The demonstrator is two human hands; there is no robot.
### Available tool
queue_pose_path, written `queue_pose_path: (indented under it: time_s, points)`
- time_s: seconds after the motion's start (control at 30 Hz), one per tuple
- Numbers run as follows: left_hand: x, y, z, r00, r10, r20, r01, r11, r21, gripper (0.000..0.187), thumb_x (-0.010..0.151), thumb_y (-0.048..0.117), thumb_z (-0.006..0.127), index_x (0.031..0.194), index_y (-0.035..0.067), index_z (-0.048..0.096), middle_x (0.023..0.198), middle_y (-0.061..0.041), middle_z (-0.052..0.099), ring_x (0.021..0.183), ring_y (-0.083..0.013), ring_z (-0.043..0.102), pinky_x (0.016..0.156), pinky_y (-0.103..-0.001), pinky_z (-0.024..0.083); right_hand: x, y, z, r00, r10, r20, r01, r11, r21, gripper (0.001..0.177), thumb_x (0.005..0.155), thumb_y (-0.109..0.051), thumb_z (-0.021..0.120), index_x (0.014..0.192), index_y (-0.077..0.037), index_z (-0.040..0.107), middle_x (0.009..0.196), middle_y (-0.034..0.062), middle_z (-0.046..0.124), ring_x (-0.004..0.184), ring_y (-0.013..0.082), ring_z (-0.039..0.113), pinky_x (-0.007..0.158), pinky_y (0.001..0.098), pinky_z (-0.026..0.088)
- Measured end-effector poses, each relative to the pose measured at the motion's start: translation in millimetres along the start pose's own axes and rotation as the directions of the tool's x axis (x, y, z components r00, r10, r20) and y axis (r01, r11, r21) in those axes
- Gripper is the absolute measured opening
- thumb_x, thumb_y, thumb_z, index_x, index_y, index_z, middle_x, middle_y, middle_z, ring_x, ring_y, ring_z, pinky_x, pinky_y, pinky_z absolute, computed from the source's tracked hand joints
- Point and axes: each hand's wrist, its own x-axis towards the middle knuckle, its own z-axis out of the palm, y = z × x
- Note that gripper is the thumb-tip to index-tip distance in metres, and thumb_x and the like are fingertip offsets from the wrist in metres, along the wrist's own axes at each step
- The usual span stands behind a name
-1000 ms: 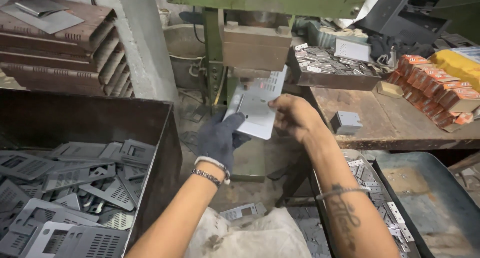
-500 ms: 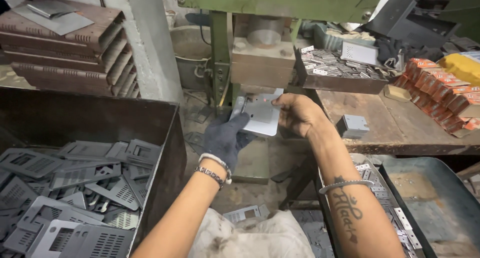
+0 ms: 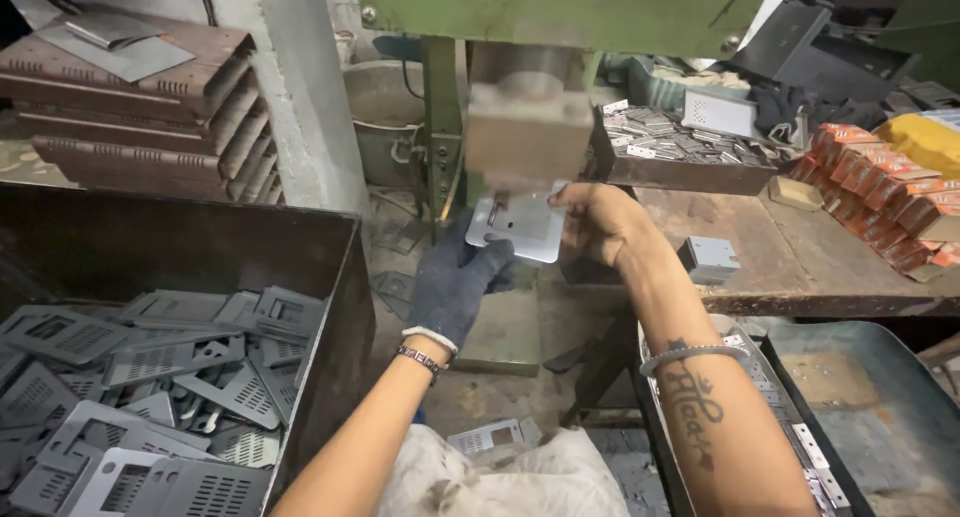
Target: The person picks a vented metal panel from a bin, places a small metal component into a cutout on the panel, and positions it under a bench press machine to press the component into place. They then turn the panel over, check the fitted part, and set the finished panel aside before repeating the cycle with another panel.
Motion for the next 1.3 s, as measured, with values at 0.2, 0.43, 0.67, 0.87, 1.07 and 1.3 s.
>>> queue_pose_path:
  time_s: [0.2,0.43,0.67,0.87,1.07,1.3]
  points:
    - [3,-5,1,0.999,-0.012,-0.038,0.012,1.0,0.005,0.053,0.089,0.013,0.072,0.138,0.003,0.057,0.088,-0.007,0.072,0.067,-0.0139,0.069,0.061,-0.03,0.061,18,7,-17,0.999,0.005,0.032,-0.005,1.0,0.0,0.013,0.083,-0.003,0.071,0.095,-0.008,0.068,0.087,0.0036,0.071,0.076,0.0173,0.069,0.07,0.032,0.058]
    - [3,-9,-3,1.0,0.028,0.008,-0.027,1.0,-0.005,0.044,0.091,0.013,0.072,0.131,0.0,0.061,0.082,-0.005,0.07,0.065,-0.0132,0.066,0.06,-0.029,0.059,-6,3,1,0.998,-0.049,-0.044,0.046,0.998,-0.052,0.011,0.084,-0.006,0.069,0.095,-0.008,0.069,0.088,0.0013,0.07,0.078,0.0139,0.068,0.069,0.0314,0.059]
    - [7,1,0,1.0,0.004,-0.022,-0.004,1.0,-0.008,0.044,0.09,0.014,0.072,0.131,0.002,0.06,0.084,-0.005,0.07,0.068,-0.013,0.067,0.063,-0.03,0.061,1,-2,2,0.996,-0.071,-0.052,0.068,0.996,-0.063,0.007,0.087,-0.006,0.071,0.095,-0.006,0.07,0.078,0.0007,0.06,0.061,0.0129,0.058,0.055,0.0289,0.052]
    - [22,-5,2,0.998,0.033,-0.051,-0.023,0.98,0.195,0.049,0.091,0.023,0.071,0.133,0.001,0.058,0.08,-0.011,0.074,0.066,-0.0158,0.071,0.062,-0.031,0.058,20,-9,-6,0.98,-0.116,-0.161,0.091,0.984,-0.155,0.008,0.09,-0.007,0.061,0.091,-0.005,0.068,0.074,0.0012,0.057,0.057,0.0152,0.056,0.053,0.0327,0.053]
    - [23,-16,0,0.996,0.062,-0.07,-0.05,0.984,0.17,0.058,0.089,0.022,0.074,0.139,0.003,0.052,0.079,-0.01,0.073,0.065,-0.0155,0.069,0.061,-0.031,0.057,12,-2,-2,0.99,-0.112,-0.088,0.106,0.992,-0.066,0.014,0.091,-0.005,0.056,0.096,-0.008,0.069,0.087,0.0025,0.069,0.07,0.0149,0.066,0.063,0.0337,0.058]
    - [25,-22,-1,0.998,0.037,-0.052,-0.03,0.991,0.133,0.055,0.089,0.023,0.075,0.136,0.001,0.059,0.083,-0.008,0.072,0.067,-0.0141,0.069,0.061,-0.03,0.058,5,2,-2,0.998,-0.065,0.002,0.065,0.997,0.043,0.018,0.095,-0.017,0.058,0.107,-0.009,0.07,0.098,0.0018,0.07,0.088,0.0144,0.068,0.082,0.0336,0.058]
